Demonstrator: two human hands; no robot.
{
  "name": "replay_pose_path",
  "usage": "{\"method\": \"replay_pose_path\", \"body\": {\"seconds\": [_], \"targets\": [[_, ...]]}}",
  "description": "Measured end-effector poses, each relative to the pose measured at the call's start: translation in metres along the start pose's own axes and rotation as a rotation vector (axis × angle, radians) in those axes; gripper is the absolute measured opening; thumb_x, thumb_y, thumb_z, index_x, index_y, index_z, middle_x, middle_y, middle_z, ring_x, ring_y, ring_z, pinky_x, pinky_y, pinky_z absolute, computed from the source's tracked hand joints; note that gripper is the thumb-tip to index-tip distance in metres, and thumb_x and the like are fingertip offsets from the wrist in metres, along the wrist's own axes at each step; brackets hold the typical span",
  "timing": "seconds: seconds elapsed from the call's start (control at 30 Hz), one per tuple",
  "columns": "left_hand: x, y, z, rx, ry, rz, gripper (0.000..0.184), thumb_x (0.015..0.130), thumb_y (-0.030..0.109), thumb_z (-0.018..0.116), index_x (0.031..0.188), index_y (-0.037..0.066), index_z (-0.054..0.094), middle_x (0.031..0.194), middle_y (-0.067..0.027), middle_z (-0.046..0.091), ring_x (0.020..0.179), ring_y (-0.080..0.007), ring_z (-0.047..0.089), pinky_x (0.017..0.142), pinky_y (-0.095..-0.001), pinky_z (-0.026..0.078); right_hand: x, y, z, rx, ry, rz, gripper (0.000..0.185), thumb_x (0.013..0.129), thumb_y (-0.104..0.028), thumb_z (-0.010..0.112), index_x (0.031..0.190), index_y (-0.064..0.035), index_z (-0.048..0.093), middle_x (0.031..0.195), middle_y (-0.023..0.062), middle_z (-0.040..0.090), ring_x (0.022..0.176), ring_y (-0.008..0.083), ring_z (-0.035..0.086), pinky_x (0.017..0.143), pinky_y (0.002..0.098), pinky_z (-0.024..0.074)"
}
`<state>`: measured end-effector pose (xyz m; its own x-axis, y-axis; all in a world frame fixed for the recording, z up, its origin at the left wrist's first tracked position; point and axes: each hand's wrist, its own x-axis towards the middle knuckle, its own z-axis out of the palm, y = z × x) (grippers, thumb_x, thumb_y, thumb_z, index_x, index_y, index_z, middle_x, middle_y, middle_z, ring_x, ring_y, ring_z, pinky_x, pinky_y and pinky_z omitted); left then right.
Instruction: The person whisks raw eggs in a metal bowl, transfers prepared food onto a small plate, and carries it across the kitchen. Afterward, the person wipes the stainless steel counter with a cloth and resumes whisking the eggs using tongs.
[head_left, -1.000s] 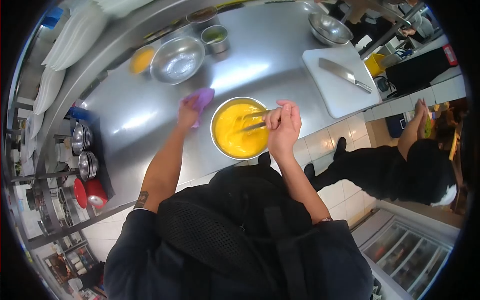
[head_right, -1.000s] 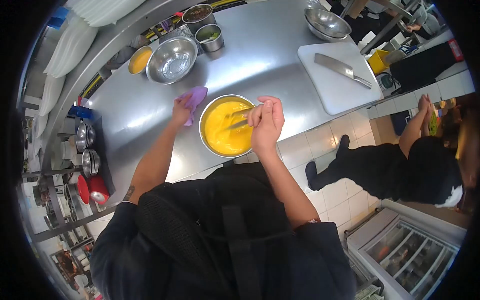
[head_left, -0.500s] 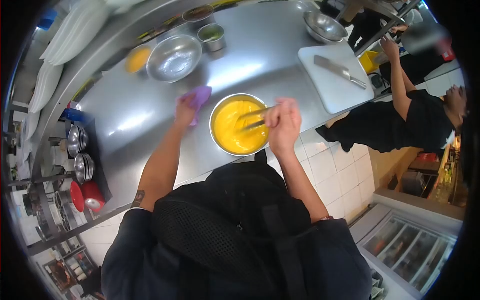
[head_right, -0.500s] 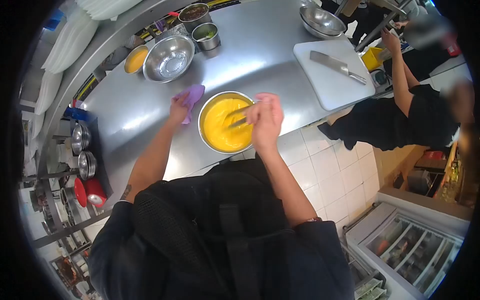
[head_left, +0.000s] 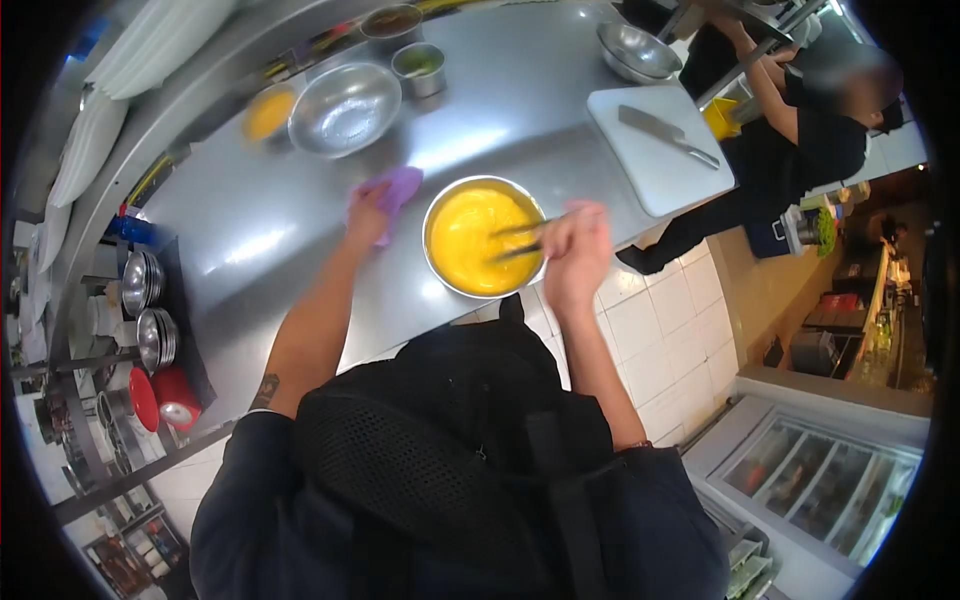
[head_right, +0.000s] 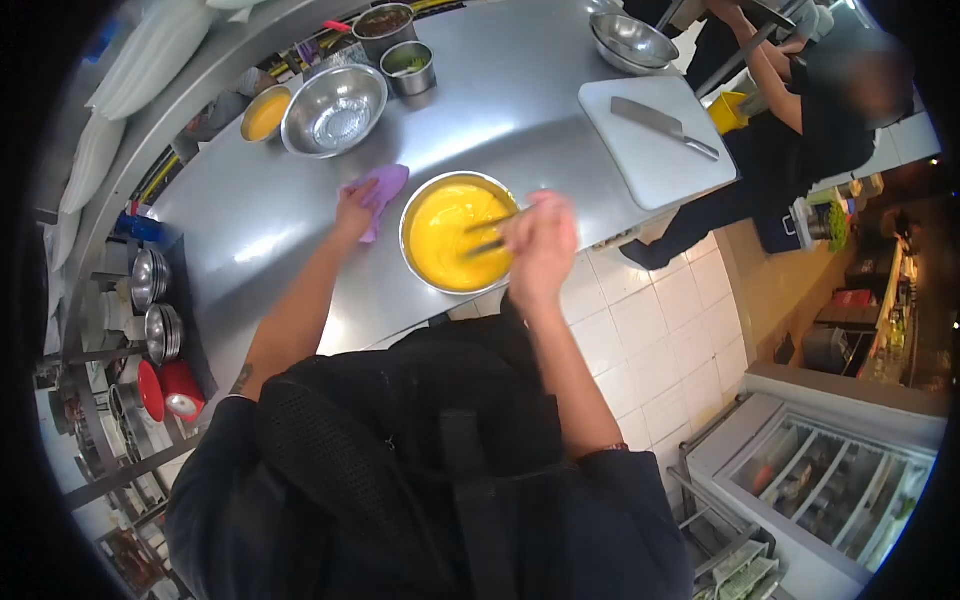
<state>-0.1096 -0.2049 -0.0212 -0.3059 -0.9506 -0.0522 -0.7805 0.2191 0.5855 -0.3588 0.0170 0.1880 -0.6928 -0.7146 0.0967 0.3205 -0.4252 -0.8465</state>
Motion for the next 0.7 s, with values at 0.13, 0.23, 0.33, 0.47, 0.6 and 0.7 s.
{"method": "replay_pose_path", "body": {"seconds": [0.13,0.23,0.33,0.47,0.6,0.7], "targets": [[0.022,-0.016,0.018,0.035,0.049,0.092,0.052,0.084,0.016,0.068,0.135,0.028,0.059,0.135,-0.0189,0.048,0.121,-0.0383,0.054,0.105,-0.0414,0.045,-0.028,0.036,-0.015,-0.300,0.005,0.108,0.021,0.106,-0.021,0.043,0.098,-0.0038,0.051,0.057,-0.0023,0.037,0.049,0.0087,0.035,0.053,0.0276,0.0395],[0.009,-0.003,0.004,-0.028,0.000,0.004,0.052,0.084,0.017,0.069,0.134,0.029,0.060,0.137,-0.0174,0.048,0.120,-0.0374,0.054,0.104,-0.0416,0.046,-0.013,0.004,-0.004,-0.082,0.048,-0.113,0.022,0.106,-0.022,0.042,0.098,-0.0032,0.052,0.059,-0.0014,0.040,0.050,0.0090,0.038,0.054,0.0275,0.0401],[0.006,0.007,-0.003,-0.027,0.007,0.016,0.053,0.084,0.018,0.069,0.134,0.031,0.060,0.138,-0.0163,0.048,0.121,-0.0369,0.054,0.105,-0.0415,0.045,-0.015,0.037,-0.035,-0.512,0.109,-0.113,0.024,0.107,-0.023,0.041,0.100,-0.0021,0.052,0.060,-0.0007,0.041,0.051,0.0099,0.041,0.055,0.0279,0.0414],[-0.002,-0.006,0.008,0.044,-0.006,0.030,0.052,0.084,0.019,0.069,0.134,0.032,0.060,0.139,-0.0160,0.047,0.121,-0.0370,0.054,0.106,-0.0411,0.044,-0.030,0.005,-0.003,-0.210,0.019,-0.041,0.025,0.107,-0.023,0.039,0.100,-0.0016,0.051,0.060,-0.0004,0.043,0.053,0.0094,0.043,0.057,0.0264,0.0420],[0.001,0.013,-0.006,-0.004,0.003,-0.002,0.050,0.086,0.022,0.067,0.134,0.032,0.060,0.139,-0.0164,0.047,0.122,-0.0364,0.054,0.107,-0.0410,0.043,-0.028,0.020,-0.024,-0.536,0.065,-0.015,0.022,0.106,-0.023,0.043,0.099,-0.0037,0.051,0.060,-0.0007,0.039,0.053,0.0101,0.038,0.056,0.0290,0.0403],[0.014,0.020,-0.012,0.060,0.004,0.038,0.050,0.087,0.022,0.066,0.135,0.032,0.059,0.139,-0.0168,0.048,0.122,-0.0366,0.053,0.106,-0.0416,0.043,-0.032,0.019,-0.021,-0.457,0.033,-0.006,0.025,0.108,-0.022,0.038,0.102,-0.0016,0.052,0.061,-0.0013,0.042,0.056,0.0090,0.043,0.060,0.0278,0.0425]]}}
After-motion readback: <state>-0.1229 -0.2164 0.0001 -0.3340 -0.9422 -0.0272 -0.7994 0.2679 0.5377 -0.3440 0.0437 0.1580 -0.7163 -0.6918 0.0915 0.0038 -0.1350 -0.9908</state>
